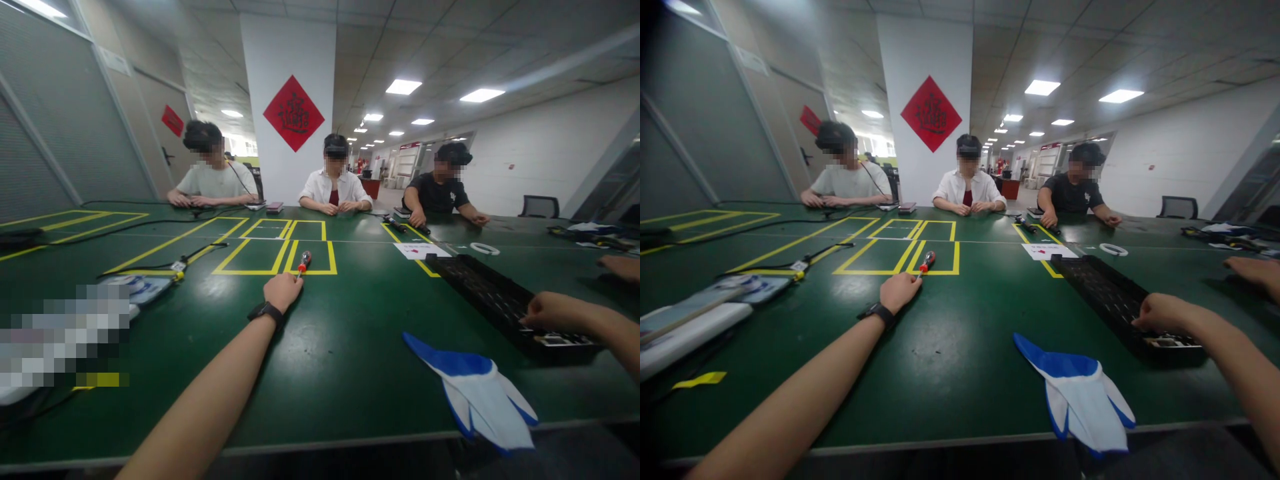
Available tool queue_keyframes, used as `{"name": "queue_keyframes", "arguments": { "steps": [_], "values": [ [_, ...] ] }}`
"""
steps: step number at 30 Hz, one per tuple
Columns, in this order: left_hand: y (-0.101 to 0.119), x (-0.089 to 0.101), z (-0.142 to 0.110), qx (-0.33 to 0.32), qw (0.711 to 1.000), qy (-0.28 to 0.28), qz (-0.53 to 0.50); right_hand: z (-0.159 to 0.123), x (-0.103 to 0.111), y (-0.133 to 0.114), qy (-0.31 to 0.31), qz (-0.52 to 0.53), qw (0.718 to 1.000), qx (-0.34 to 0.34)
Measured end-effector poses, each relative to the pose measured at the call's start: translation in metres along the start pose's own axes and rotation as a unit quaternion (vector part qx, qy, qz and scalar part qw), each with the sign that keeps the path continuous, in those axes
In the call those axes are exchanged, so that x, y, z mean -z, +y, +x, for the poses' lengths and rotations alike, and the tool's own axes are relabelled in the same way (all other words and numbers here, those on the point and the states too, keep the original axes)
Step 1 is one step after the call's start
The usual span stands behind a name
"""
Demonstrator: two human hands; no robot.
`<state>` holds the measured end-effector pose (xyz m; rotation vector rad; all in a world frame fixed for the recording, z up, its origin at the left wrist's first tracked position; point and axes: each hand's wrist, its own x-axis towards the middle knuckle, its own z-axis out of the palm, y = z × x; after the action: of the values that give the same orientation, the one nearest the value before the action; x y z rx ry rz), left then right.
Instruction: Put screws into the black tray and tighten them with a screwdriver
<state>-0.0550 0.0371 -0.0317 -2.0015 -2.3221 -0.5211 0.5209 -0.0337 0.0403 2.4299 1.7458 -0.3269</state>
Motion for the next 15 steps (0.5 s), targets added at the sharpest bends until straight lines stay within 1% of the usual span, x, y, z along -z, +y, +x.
{"name": "queue_keyframes", "arguments": {
  "steps": [1,2,3,5,7,10,12,14,15],
  "values": [
    [0.0,0.0,0.0,0.0,1.0,0.0,0.002,-0.006,-0.005,-0.002,-0.046,0.006,0.999,0.0],
    [-0.001,0.0,0.0,0.002,1.0,0.0,0.003,-0.01,-0.01,-0.002,-0.075,0.016,0.997,0.001],
    [-0.001,0.0,0.0,0.004,1.0,-0.001,0.004,-0.011,-0.015,-0.002,-0.083,0.029,0.996,0.003],
    [-0.001,0.0,-0.001,0.006,1.0,-0.004,0.001,-0.011,-0.023,0.002,-0.082,0.059,0.995,0.003],
    [-0.001,0.001,-0.001,0.005,1.0,-0.004,-0.005,-0.007,-0.027,0.006,-0.074,0.079,0.994,-0.01],
    [0.0,0.003,-0.002,0.006,1.0,-0.003,-0.009,-0.004,-0.025,0.007,-0.063,0.06,0.996,-0.028],
    [0.0,0.004,-0.003,0.005,1.0,-0.005,-0.007,-0.005,-0.024,0.005,-0.068,0.048,0.996,-0.029],
    [0.001,0.004,-0.003,0.003,1.0,-0.007,-0.004,-0.007,-0.023,0.003,-0.079,0.057,0.995,-0.033],
    [0.001,0.005,-0.004,0.002,1.0,-0.009,-0.003,-0.008,-0.024,0.003,-0.069,0.067,0.995,-0.032]
  ]
}}
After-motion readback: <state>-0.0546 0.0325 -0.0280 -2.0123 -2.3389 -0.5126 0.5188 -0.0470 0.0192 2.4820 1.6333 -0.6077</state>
